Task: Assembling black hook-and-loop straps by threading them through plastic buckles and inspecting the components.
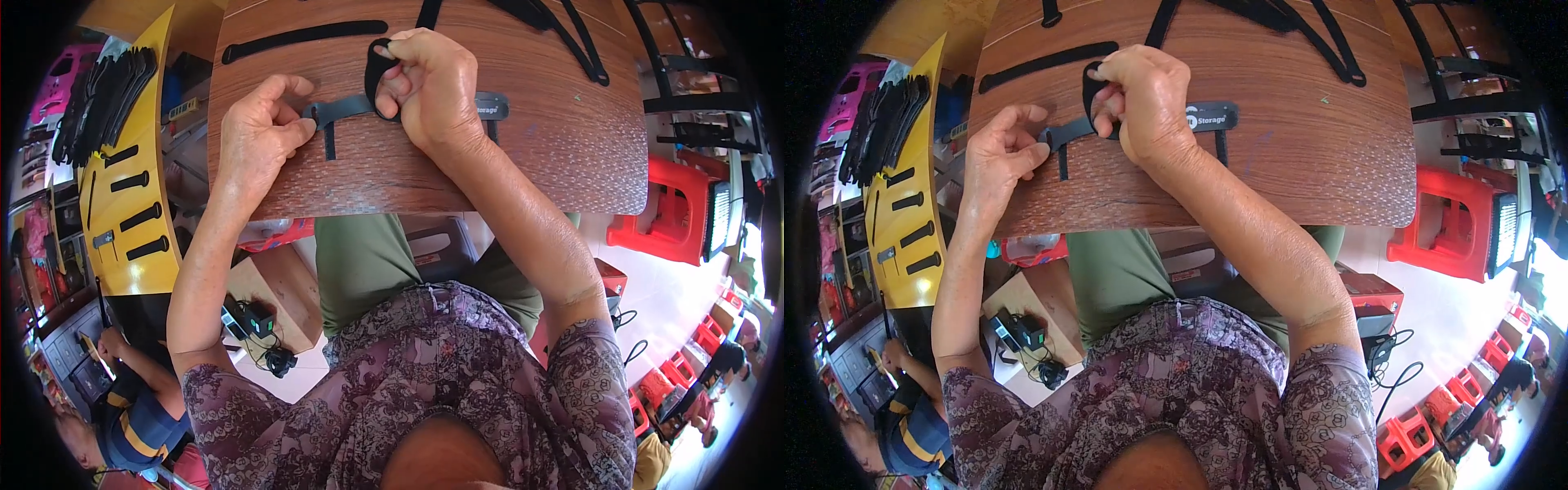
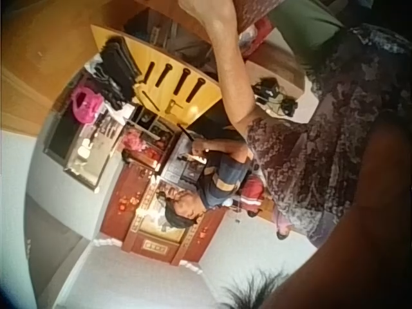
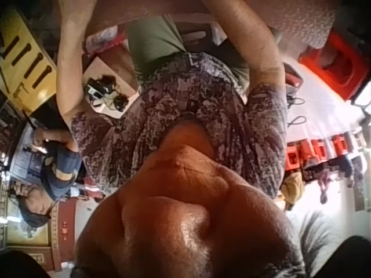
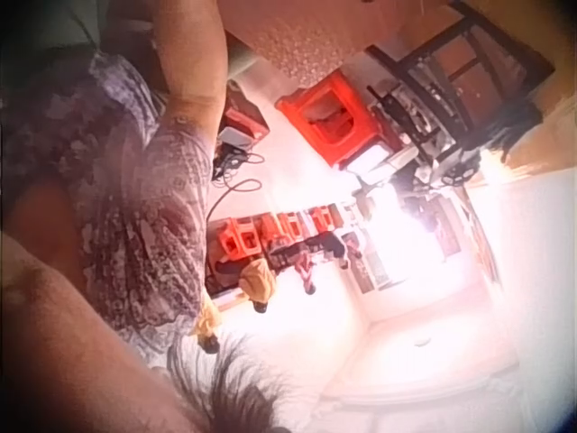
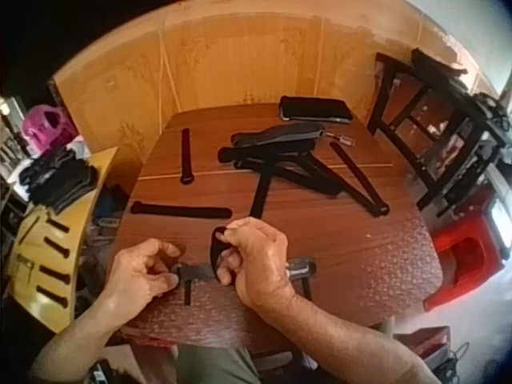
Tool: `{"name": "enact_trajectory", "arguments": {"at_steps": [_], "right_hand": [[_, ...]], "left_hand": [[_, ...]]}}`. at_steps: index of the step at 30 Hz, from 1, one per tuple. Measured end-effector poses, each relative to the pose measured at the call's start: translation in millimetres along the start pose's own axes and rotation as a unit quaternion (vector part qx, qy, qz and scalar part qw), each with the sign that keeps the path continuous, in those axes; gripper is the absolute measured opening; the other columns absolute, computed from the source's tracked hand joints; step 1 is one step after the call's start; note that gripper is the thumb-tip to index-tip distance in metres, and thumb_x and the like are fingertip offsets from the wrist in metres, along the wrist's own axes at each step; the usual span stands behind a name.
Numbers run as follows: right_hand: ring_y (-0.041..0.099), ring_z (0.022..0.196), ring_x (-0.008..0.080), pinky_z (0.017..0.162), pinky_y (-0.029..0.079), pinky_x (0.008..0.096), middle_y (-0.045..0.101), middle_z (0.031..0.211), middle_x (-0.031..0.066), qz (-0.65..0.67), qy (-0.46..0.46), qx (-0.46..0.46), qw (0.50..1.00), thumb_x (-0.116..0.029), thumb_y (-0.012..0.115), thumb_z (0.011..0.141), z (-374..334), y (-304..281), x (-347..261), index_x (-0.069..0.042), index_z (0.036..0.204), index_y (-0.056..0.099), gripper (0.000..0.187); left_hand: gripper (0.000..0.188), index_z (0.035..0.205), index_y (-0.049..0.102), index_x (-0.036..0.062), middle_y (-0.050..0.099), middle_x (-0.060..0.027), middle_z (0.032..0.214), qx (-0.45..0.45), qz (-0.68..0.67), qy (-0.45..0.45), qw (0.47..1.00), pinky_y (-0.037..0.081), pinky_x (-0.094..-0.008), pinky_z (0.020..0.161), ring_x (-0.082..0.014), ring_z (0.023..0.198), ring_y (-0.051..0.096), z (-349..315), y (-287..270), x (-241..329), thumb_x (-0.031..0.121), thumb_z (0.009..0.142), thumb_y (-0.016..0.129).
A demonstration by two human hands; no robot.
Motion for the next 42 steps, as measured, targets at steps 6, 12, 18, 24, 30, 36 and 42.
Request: {"name": "enact_trajectory", "arguments": {"at_steps": [6,12,18,24,30,36,42], "right_hand": [[0.042,0.044,0.0177,0.037,0.039,0.0311,0.047,0.061,0.0119,-0.073,-0.015,-0.037,0.997,-0.005,0.058,0.073,-2,6,2,0.006,0.079,0.057,0.012],[0.047,0.046,0.0205,0.037,0.041,0.0322,0.050,0.064,0.0134,-0.061,-0.016,-0.036,0.997,-0.004,0.057,0.074,-1,6,2,0.008,0.077,0.057,0.012],[0.049,0.049,0.0223,0.038,0.042,0.0325,0.051,0.066,0.0136,-0.039,-0.018,-0.028,0.999,-0.004,0.057,0.074,0,4,2,0.008,0.078,0.057,0.012],[0.049,0.050,0.0183,0.038,0.044,0.0308,0.053,0.067,0.0131,-0.060,-0.017,-0.036,0.997,-0.003,0.057,0.075,-1,6,4,0.007,0.078,0.057,0.011],[0.049,0.051,0.0150,0.038,0.044,0.0287,0.055,0.068,0.0122,-0.094,-0.020,-0.050,0.994,-0.002,0.057,0.075,-3,11,5,0.007,0.078,0.057,0.010],[0.050,0.050,0.0161,0.040,0.044,0.0281,0.056,0.070,0.0117,-0.086,-0.028,-0.038,0.995,0.000,0.056,0.076,-2,9,3,0.007,0.074,0.057,0.007],[0.052,0.049,0.0195,0.040,0.043,0.0279,0.056,0.071,0.0121,-0.098,-0.038,-0.038,0.994,-0.001,0.056,0.076,-3,11,0,0.007,0.074,0.058,0.008]], "left_hand": [[0.030,0.103,0.060,0.0024,0.057,-0.0022,0.063,0.020,-0.004,-0.018,1.000,0.042,-0.0233,0.053,-0.0078,0.056,0.052,-1,-10,-3,-0.002,0.074,0.065],[0.030,0.103,0.062,0.0033,0.063,-0.0101,0.082,0.206,0.178,0.243,0.931,0.048,-0.0299,0.065,-0.0191,0.070,0.059,-30,-28,48,-0.002,0.073,0.065],[0.027,0.094,0.064,-0.0050,0.064,-0.0153,0.096,0.202,0.321,0.429,0.820,0.050,-0.0360,0.071,-0.0293,0.084,0.060,-76,13,88,-0.002,0.067,0.067],[0.031,0.096,0.064,-0.0051,0.062,-0.0199,0.106,0.169,0.329,0.417,0.830,0.051,-0.0389,0.080,-0.0325,0.100,0.060,-80,38,75,0.004,0.066,0.069],[0.042,0.105,0.062,-0.0032,0.059,-0.0221,0.112,0.117,0.358,0.407,0.832,0.043,-0.0449,0.092,-0.0329,0.110,0.055,-76,54,65,0.018,0.070,0.070],[0.051,0.108,0.058,-0.0082,0.054,-0.0280,0.116,0.103,0.385,0.407,0.822,0.038,-0.0501,0.095,-0.0391,0.116,0.049,-77,66,60,0.027,0.072,0.068],[0.068,0.112,0.054,-0.0124,0.050,-0.0337,0.118,0.069,0.369,0.380,0.845,0.035,-0.0522,0.097,-0.0442,0.118,0.045,-77,71,57,0.037,0.068,0.070]]}}
Point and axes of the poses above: each hand's wrist, its own z-axis towards the middle knuckle, its own y-axis out of the palm, x = y × z, the point moved 9 cm from there along z, towards the middle knuckle
